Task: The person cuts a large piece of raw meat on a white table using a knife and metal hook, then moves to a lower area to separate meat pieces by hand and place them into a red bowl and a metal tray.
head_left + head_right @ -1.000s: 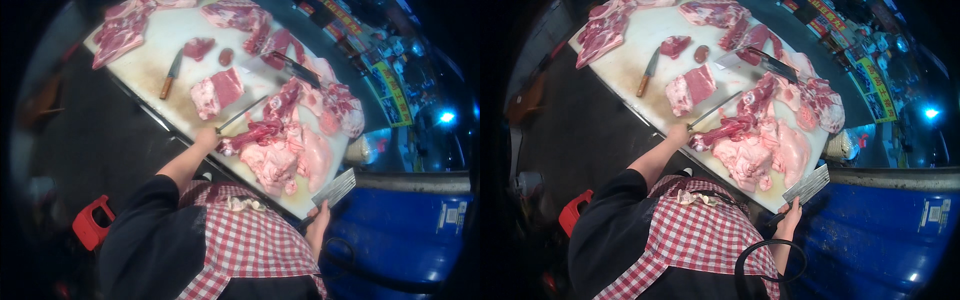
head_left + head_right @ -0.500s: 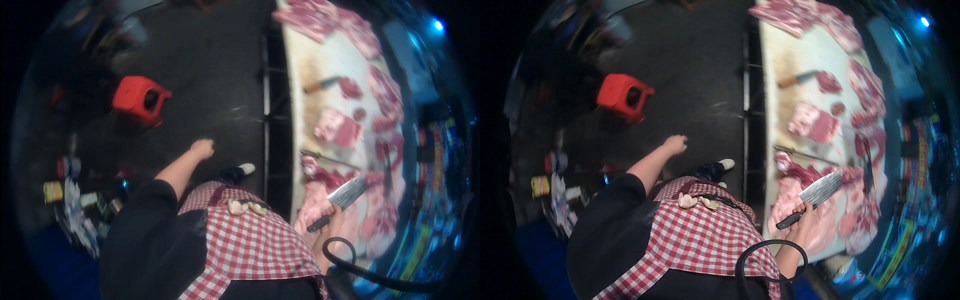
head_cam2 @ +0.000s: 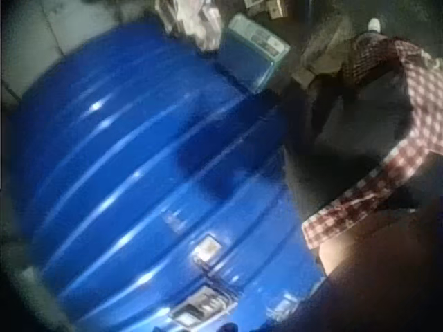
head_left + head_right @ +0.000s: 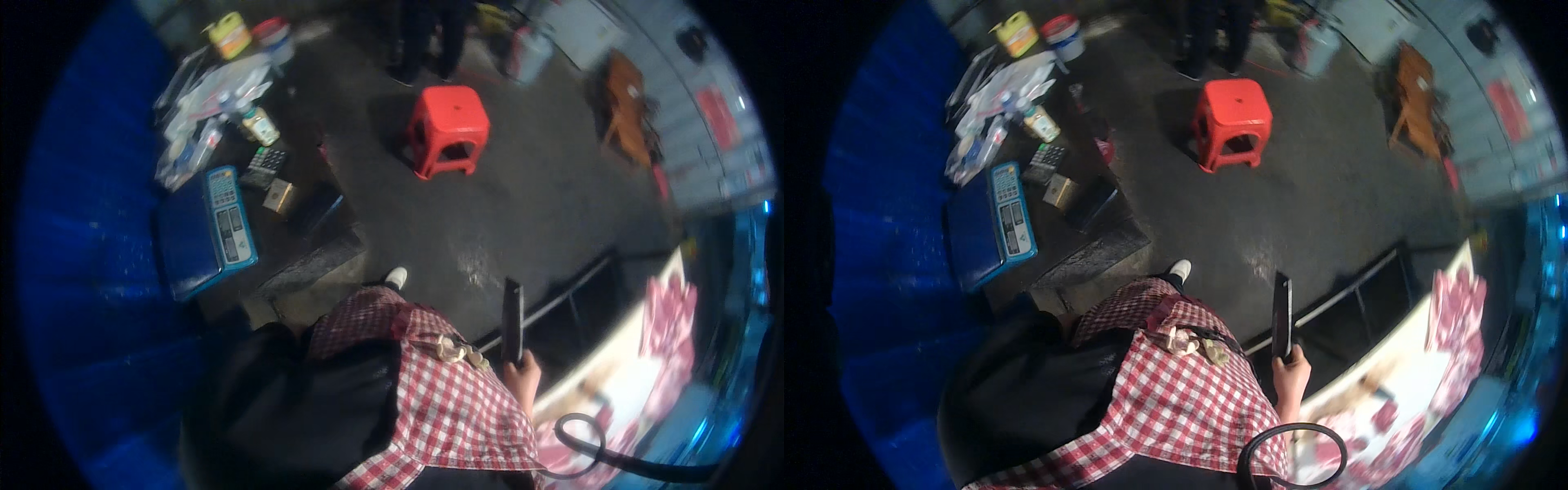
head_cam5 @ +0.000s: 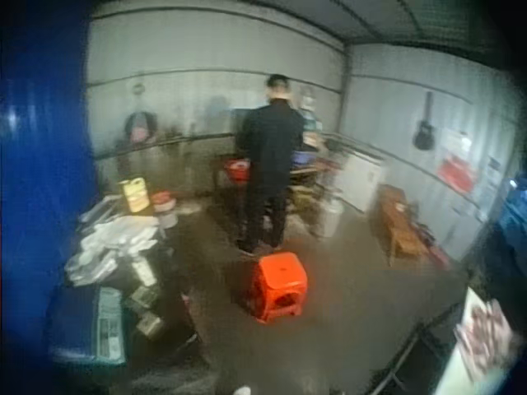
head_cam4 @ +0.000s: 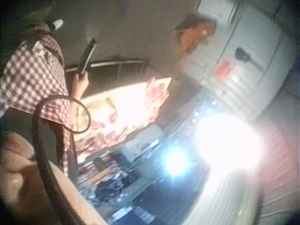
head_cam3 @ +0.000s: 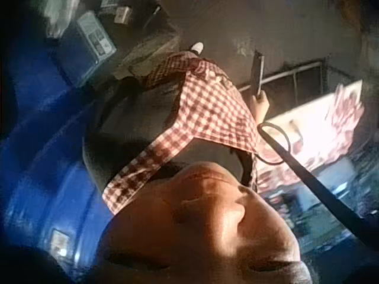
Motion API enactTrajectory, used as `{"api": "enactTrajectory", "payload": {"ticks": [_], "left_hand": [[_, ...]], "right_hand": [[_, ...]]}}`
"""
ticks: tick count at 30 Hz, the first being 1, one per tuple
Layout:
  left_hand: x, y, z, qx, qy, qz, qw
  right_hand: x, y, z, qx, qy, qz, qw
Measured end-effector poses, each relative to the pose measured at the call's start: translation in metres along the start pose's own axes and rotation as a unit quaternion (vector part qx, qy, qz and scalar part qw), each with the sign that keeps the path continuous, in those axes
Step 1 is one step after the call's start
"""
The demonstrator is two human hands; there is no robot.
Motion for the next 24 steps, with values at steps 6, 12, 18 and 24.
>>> {"api": "enactTrajectory", "payload": {"ticks": [6,12,18,24], "left_hand": [[-0.042,0.010,0.037,-0.015,-0.214,0.069,0.974],[-0.049,0.012,0.054,-0.039,-0.314,0.067,0.946],[-0.061,0.011,0.078,-0.081,-0.389,0.054,0.916],[-0.104,0.022,0.136,-0.126,-0.466,0.089,0.871]], "right_hand": [[0.055,0.134,-0.023,-0.051,-0.220,-0.077,0.971],[0.049,0.252,-0.012,-0.069,-0.336,-0.108,0.933],[0.058,0.372,0.027,0.011,-0.412,-0.193,0.890],[0.098,0.524,0.015,0.037,-0.423,-0.286,0.859]]}}
Point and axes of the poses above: each hand's wrist, its own y-axis towards the middle knuckle, its own x-axis out of the palm, z = x × y, the point moved 9 cm from there along y, towards the middle knuckle, and after that the axes turned 5 degrees about y, right-handed, at the moved point
